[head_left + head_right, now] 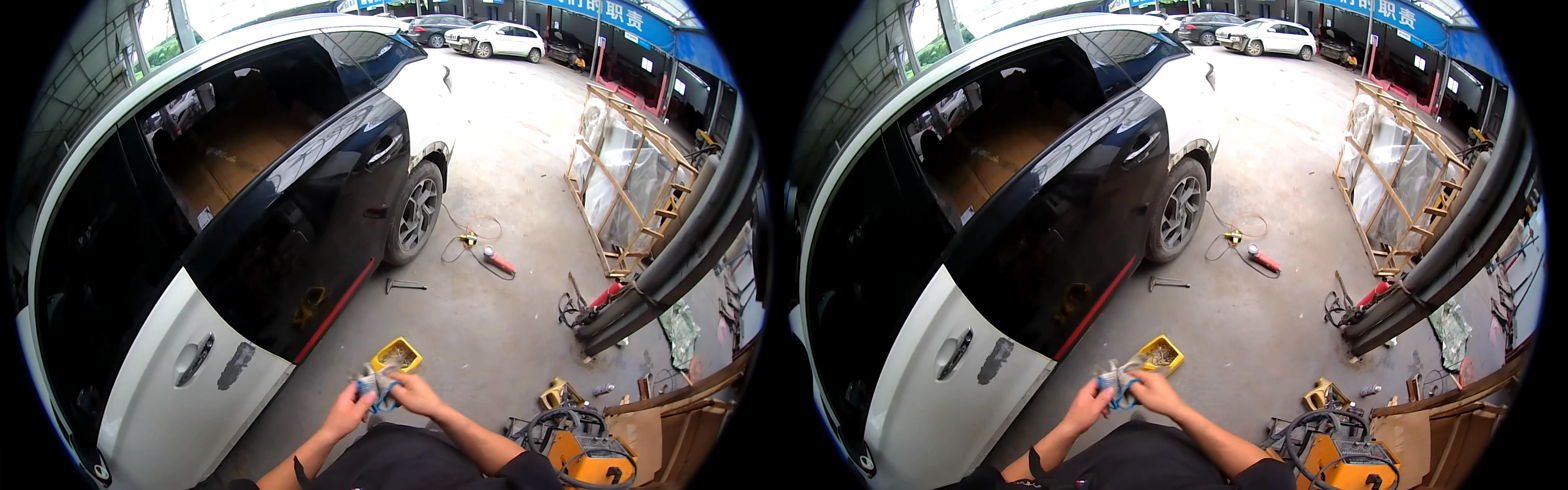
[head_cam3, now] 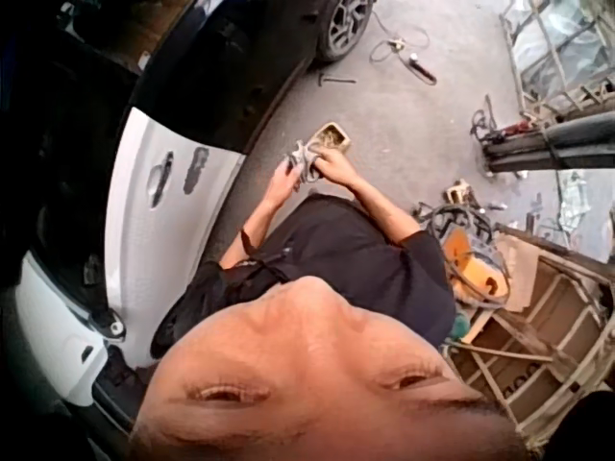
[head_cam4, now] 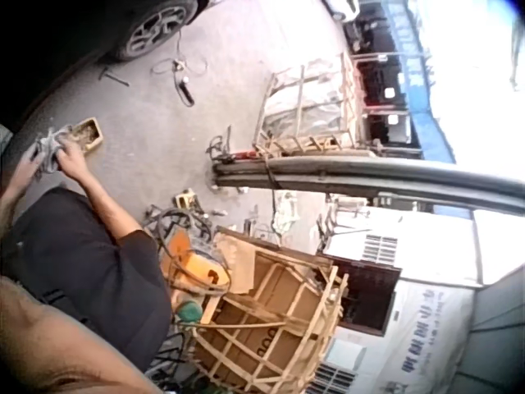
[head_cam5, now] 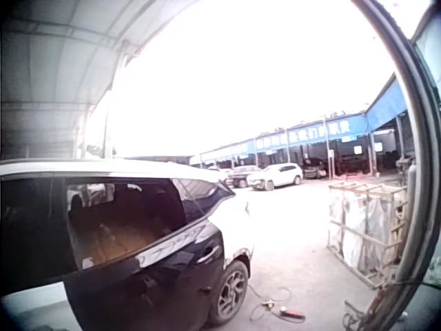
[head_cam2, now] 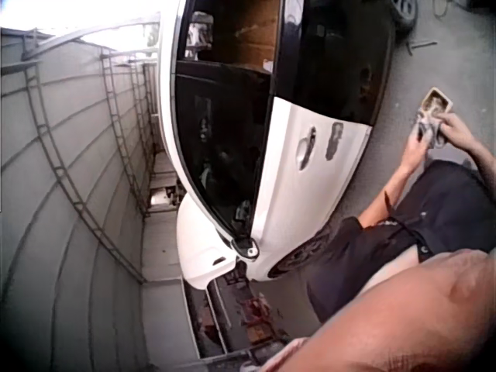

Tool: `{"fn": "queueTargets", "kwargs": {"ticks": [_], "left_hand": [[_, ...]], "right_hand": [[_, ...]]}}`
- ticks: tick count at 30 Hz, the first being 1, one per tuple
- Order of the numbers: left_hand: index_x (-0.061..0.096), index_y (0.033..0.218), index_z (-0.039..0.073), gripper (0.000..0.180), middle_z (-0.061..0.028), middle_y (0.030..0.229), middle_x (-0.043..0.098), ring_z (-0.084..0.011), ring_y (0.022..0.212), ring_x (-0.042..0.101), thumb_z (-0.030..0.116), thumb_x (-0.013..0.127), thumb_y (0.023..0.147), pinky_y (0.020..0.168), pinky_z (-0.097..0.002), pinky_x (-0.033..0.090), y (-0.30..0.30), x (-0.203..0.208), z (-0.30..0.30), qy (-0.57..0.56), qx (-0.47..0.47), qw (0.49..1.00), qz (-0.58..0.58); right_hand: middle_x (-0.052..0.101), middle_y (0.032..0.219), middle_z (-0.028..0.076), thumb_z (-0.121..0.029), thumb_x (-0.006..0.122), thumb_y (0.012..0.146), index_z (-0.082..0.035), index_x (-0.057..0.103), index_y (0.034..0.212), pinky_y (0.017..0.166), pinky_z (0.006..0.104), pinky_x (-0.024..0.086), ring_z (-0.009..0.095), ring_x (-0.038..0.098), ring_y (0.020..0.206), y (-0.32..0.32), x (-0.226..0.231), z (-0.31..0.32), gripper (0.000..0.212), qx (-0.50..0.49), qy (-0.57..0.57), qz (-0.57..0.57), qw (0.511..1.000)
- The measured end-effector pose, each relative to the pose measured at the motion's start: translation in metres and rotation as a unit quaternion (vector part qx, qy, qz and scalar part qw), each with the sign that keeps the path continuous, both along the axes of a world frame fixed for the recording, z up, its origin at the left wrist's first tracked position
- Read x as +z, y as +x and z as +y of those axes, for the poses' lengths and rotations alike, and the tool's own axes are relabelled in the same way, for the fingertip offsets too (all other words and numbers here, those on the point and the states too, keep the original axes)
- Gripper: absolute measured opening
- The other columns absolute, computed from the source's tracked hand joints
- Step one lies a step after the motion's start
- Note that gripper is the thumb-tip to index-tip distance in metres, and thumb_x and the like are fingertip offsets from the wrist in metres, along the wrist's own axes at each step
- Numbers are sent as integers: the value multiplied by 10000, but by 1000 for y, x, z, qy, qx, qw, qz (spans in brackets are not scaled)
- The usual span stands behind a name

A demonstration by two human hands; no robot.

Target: The person puts on gloves and uses a handheld angle grinder to sand the rear quarter panel of a white car. They then use a pneumatic sanding tool connected to a compressor to continue smoothing the panel surface.

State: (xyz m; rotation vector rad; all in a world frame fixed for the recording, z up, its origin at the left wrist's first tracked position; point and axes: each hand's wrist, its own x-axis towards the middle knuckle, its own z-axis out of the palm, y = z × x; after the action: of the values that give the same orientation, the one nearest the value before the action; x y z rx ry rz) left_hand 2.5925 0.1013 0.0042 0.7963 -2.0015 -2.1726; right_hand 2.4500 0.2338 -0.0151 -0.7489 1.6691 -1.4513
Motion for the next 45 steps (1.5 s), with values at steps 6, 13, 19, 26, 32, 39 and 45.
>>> {"fn": "queueTargets", "kwargs": {"ticks": [6,13,19,26,32,39,45], "left_hand": [[580,1063,33,163,-11,795,612,-85,630,580,141,603,943,577,-255,500,4,-11,1,54,-11,998,12],[599,951,45,113,-21,803,617,-100,698,573,76,559,849,616,-266,487,5,12,-11,32,87,992,87],[605,1058,1,221,-27,917,632,-100,843,587,30,542,848,757,-258,479,8,15,-19,163,145,964,150],[609,1123,-4,276,-20,933,630,-88,834,587,22,562,853,752,-254,487,8,4,-30,77,137,979,126],[613,1079,16,240,16,919,609,-70,850,587,-22,599,842,755,-245,498,3,-7,-22,-9,90,991,104],[558,1022,23,162,6,876,593,-69,792,573,2,585,864,708,-245,497,21,-19,-33,115,103,981,114],[551,1074,56,234,-17,915,602,-85,750,576,-1,456,867,592,-251,494,37,-39,-57,101,270,948,135]], "right_hand": [[678,905,112,-150,463,933,-14,639,1125,740,325,505,149,616,813,14,-30,-2,293,1,-22,22,1000],[672,931,63,-178,477,975,8,641,1054,742,291,519,135,634,838,-32,-6,18,260,-131,-125,-243,953],[671,966,78,-153,533,968,15,613,1046,759,277,527,151,648,846,-63,10,18,202,-83,-143,-239,957],[634,873,31,-39,464,892,19,608,1051,673,242,480,74,570,782,-65,38,-18,223,7,-1,58,998],[617,1045,96,-175,585,939,9,519,1243,851,300,467,144,565,979,-13,24,-52,362,132,-80,23,988],[640,973,19,-273,634,962,-37,584,1129,780,262,488,85,576,874,-11,-21,-54,293,126,-35,-165,978],[645,923,34,-184,637,942,-38,598,1076,742,272,512,111,612,819,-55,2,-38,202,-21,-42,-190,981]]}}
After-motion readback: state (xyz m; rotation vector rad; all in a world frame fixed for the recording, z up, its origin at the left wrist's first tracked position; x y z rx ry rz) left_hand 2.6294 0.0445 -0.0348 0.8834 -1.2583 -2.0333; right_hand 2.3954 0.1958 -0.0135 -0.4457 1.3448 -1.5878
